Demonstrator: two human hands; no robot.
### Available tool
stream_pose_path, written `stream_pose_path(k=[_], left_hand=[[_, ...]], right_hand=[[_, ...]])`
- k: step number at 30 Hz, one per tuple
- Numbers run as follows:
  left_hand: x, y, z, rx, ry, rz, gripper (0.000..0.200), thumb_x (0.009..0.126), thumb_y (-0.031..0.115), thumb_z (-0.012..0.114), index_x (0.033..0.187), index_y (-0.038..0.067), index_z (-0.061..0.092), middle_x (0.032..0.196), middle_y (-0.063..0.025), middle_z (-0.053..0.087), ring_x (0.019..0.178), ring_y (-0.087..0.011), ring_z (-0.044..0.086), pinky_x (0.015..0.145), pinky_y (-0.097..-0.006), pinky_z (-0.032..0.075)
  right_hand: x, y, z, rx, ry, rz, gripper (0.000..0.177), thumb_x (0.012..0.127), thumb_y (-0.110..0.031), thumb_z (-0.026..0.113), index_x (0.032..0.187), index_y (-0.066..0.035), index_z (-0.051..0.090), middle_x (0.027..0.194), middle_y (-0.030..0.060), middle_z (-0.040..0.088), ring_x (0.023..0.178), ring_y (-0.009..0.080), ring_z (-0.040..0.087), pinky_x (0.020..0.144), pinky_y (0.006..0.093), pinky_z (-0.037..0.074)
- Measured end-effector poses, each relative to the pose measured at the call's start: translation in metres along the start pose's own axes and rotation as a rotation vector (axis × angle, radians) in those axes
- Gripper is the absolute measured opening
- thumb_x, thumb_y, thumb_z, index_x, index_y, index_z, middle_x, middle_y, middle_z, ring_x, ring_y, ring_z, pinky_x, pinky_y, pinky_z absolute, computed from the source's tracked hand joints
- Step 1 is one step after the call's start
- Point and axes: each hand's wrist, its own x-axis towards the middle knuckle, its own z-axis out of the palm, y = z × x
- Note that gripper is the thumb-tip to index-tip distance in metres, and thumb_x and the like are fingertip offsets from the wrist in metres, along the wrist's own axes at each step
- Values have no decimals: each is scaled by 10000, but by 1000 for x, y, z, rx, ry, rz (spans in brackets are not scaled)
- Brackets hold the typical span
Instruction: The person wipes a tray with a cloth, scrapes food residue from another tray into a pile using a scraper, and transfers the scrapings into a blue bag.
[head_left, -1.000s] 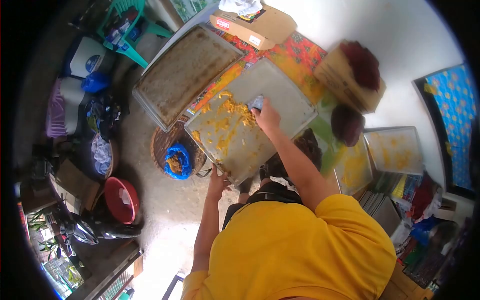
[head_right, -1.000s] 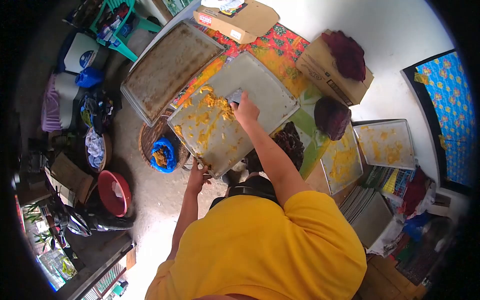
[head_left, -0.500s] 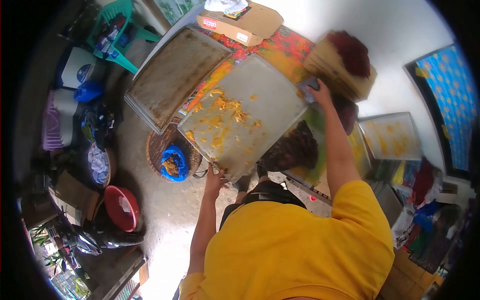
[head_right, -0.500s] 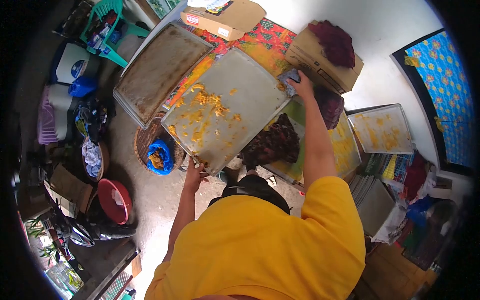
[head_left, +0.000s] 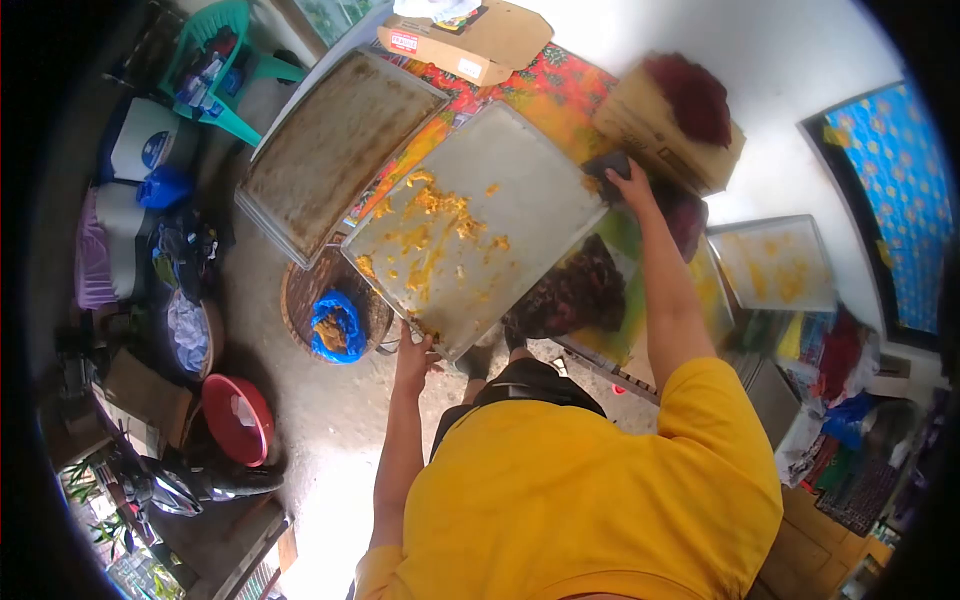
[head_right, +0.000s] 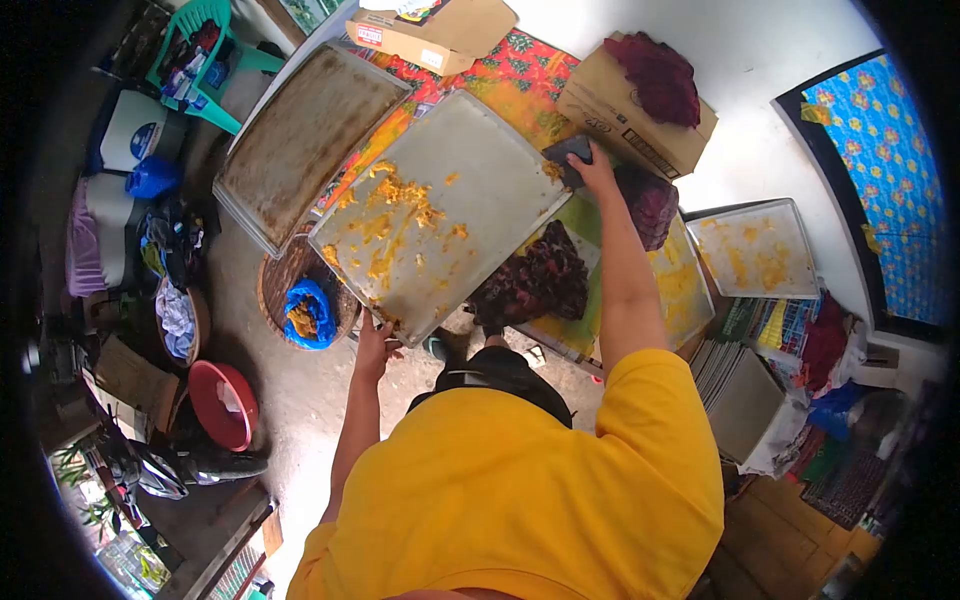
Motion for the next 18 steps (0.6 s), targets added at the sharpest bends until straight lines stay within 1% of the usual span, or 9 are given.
stream_pose_path(k=[3,6,7,8,9,11,13,16,18], left_hand=[[-1,1,1,-5,-1,14,755,927,80,484,1488,228,2,1002,-161,594,560,-190,603,378,-294,477],[1,1,-1,18,7,5,759,925,76,481,1488,231,-4,1005,-167,597,576,-199,617,377,-293,479],[2,0,-1,26,13,-3,760,925,74,480,1488,233,-6,1008,-170,598,583,-203,622,378,-293,480],[6,-4,-3,23,14,1,753,941,77,452,1483,291,-25,1017,-192,613,586,-216,647,361,-292,482],[4,-5,-3,22,8,8,755,941,79,455,1483,292,-27,1019,-193,613,587,-217,648,362,-292,482],[2,-2,-1,26,-6,27,760,942,85,460,1482,293,-32,1023,-194,612,590,-220,651,363,-292,481],[2,-1,0,20,-16,23,761,943,88,462,1482,295,-33,1024,-193,612,592,-224,654,365,-290,480],[6,-7,-6,14,-11,32,761,945,92,463,1482,299,-35,1026,-195,612,602,-234,661,367,-289,480],[8,-12,-9,18,-9,41,760,945,93,462,1481,301,-35,1027,-199,613,611,-241,667,368,-290,481]], right_hand=[[-15,-21,10,-286,73,-91,645,783,-352,733,1268,10,510,1100,196,631,1061,274,591,911,357,443],[-35,-52,13,-115,-147,-20,667,790,-394,713,1281,4,498,1135,227,614,1084,313,586,912,370,442],[-34,-40,19,-170,-85,-37,660,794,-406,702,1279,-6,501,1141,225,612,1085,322,585,907,375,444],[-34,-24,30,-225,-24,-56,653,798,-418,692,1277,-16,504,1147,223,610,1085,330,584,902,380,446],[-34,-12,37,-277,39,-70,646,802,-430,681,1276,-26,507,1154,221,609,1085,339,583,897,385,448],[-50,-23,61,-370,9,-123,619,809,-442,663,1260,-44,519,1157,205,611,1078,343,584,891,401,449],[-53,-25,66,-355,34,-86,595,816,-455,645,1244,-58,529,1156,195,614,1073,347,585,890,414,449],[-47,-33,26,-216,110,116,584,818,-473,626,1228,-67,536,1168,195,608,1079,348,583,905,437,438],[-50,-25,17,-271,141,154,578,819,-467,626,1223,-63,540,1178,199,602,1084,348,580,906,436,439]])
